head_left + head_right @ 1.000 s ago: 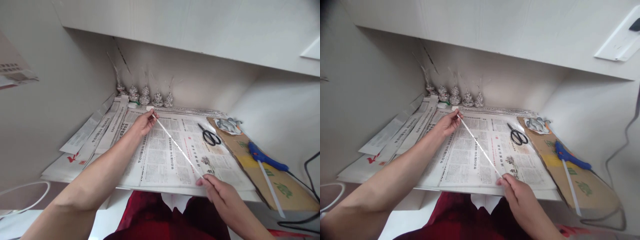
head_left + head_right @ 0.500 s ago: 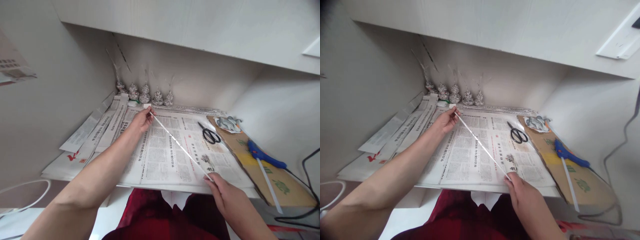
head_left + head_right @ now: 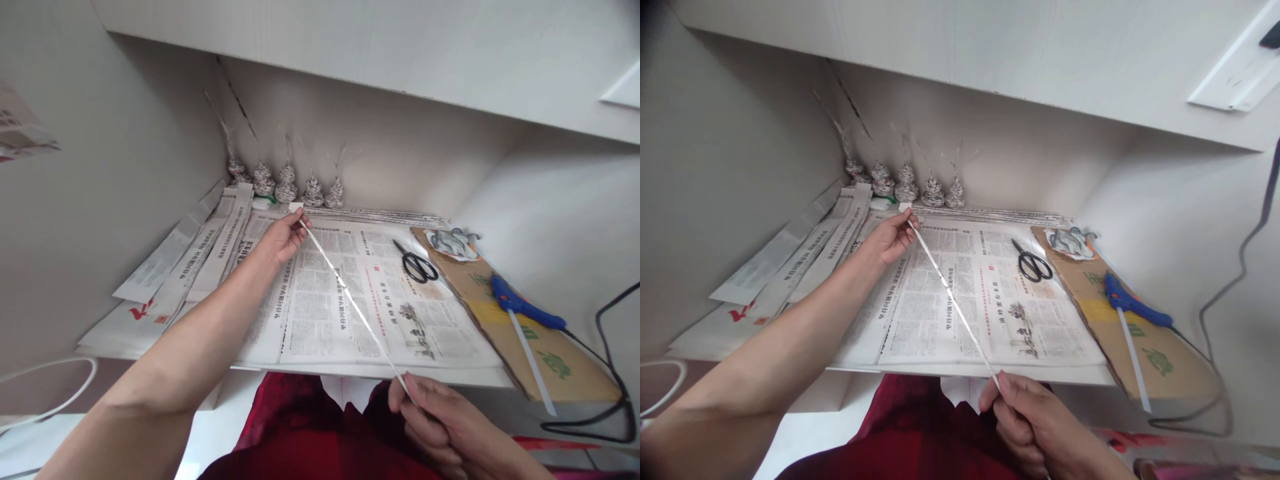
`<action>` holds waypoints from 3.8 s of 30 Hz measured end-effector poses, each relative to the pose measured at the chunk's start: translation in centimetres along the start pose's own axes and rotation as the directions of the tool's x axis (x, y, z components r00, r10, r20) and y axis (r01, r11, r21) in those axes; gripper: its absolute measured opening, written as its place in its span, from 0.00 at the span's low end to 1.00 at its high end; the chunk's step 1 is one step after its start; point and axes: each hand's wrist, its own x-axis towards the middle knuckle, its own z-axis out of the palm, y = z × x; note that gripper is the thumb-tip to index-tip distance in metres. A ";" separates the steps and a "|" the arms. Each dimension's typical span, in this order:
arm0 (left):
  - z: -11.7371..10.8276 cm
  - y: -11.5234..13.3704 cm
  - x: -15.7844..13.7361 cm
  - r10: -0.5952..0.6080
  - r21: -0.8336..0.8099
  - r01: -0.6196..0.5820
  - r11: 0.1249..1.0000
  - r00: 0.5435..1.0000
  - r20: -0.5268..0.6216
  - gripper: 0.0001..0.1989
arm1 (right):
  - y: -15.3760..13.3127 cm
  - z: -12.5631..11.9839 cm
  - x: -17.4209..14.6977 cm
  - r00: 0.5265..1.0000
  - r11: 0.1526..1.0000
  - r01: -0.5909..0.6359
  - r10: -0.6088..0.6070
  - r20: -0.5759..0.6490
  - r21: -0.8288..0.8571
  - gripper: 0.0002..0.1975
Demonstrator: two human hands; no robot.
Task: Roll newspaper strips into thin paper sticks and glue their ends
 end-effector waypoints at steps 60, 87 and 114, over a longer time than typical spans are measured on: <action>0.7 -0.3 -0.8 -0.036 0.069 0.039 0.997 0.999 -0.039 0.09 | -1.3 1.0 2.1 0.992 0.985 0.123 -0.127 0.027 0.120 0.17; 0.4 -2.4 -0.7 -0.025 0.183 0.044 0.982 0.994 -0.106 0.07 | -7.5 2.6 8.3 0.673 0.124 0.030 -0.736 -0.072 -0.992 0.17; 1.0 -1.4 -1.2 -0.081 0.068 0.085 0.994 0.995 -0.056 0.09 | -3.4 1.3 3.4 0.988 0.990 0.106 -0.115 0.103 0.092 0.20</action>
